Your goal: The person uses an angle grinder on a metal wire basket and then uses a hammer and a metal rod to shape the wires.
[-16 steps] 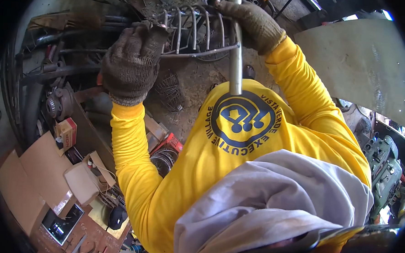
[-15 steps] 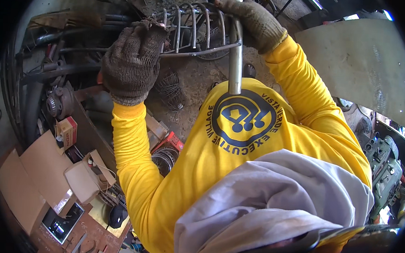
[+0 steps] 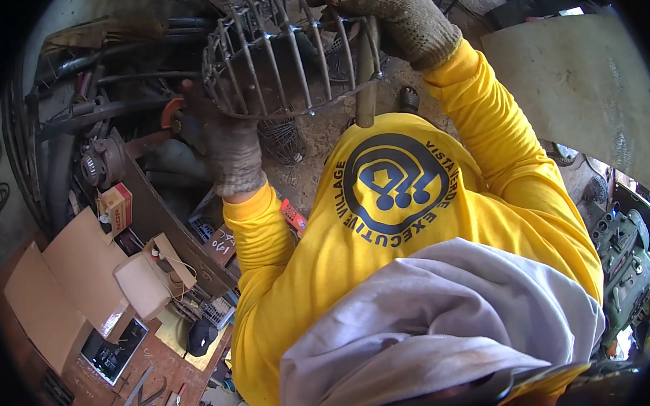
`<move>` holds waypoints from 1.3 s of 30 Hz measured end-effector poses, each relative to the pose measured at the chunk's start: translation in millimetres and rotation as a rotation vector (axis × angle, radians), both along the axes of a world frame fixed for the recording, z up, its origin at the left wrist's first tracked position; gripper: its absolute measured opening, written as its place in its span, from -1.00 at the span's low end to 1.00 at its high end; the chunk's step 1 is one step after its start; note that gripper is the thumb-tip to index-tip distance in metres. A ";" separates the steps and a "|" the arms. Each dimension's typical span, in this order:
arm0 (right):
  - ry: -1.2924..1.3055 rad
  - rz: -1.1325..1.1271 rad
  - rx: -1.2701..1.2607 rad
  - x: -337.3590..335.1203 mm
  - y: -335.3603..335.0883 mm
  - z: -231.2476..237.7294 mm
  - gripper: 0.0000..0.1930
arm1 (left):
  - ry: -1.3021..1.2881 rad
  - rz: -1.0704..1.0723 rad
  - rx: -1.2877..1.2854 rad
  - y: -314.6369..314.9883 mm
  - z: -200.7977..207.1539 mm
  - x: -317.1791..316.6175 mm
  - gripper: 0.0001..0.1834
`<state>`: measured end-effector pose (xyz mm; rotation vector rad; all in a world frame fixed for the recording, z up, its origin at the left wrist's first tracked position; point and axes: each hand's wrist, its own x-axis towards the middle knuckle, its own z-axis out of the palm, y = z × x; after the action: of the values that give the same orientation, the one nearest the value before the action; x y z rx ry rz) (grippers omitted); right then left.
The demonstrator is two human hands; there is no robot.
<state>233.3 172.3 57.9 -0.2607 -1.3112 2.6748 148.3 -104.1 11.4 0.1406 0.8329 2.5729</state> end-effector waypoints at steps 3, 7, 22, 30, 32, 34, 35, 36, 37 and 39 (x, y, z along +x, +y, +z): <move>-0.016 -0.046 0.109 0.6 -0.1 -8.3 -0.71 | 0.047 -0.017 -0.392 2.9 6.8 6.6 -0.45; 0.091 -0.014 0.053 4.0 8.3 -15.3 -0.72 | -0.192 -0.229 0.213 -5.2 4.7 5.3 -0.51; 0.200 0.232 0.652 24.3 -9.5 -6.3 -0.58 | -0.325 -0.415 0.180 79.9 -70.4 -25.2 -0.51; 0.149 0.133 0.783 50.5 3.1 2.6 -0.54 | 0.198 -0.771 0.782 56.1 -115.0 -94.0 -0.59; 0.026 0.181 0.769 63.0 3.7 -11.0 -0.54 | 0.202 -0.769 0.758 46.9 -106.7 -93.6 -0.59; -0.154 0.190 0.732 70.5 -7.3 -21.0 -0.54 | 0.202 -0.757 0.732 40.9 -99.9 -95.7 -0.58; -0.156 0.193 0.730 70.3 -9.9 -29.4 -0.54 | 0.200 -0.754 0.721 39.1 -98.3 -95.8 -0.58; -0.101 0.213 0.755 69.6 -11.5 -38.6 -0.53 | 0.197 -0.751 0.710 37.6 -96.6 -95.8 -0.58; -0.044 0.235 0.783 68.7 -12.3 -42.8 -0.52 | 0.197 -0.746 0.701 36.3 -95.5 -95.7 -0.58; -0.088 0.310 0.687 64.1 -19.9 -34.5 -0.50 | 0.195 -0.742 0.684 35.2 -92.7 -95.4 -0.58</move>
<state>297.4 152.4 23.4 -0.0903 -2.3496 2.2442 52.9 -68.9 -81.4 0.7531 -0.0979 2.0206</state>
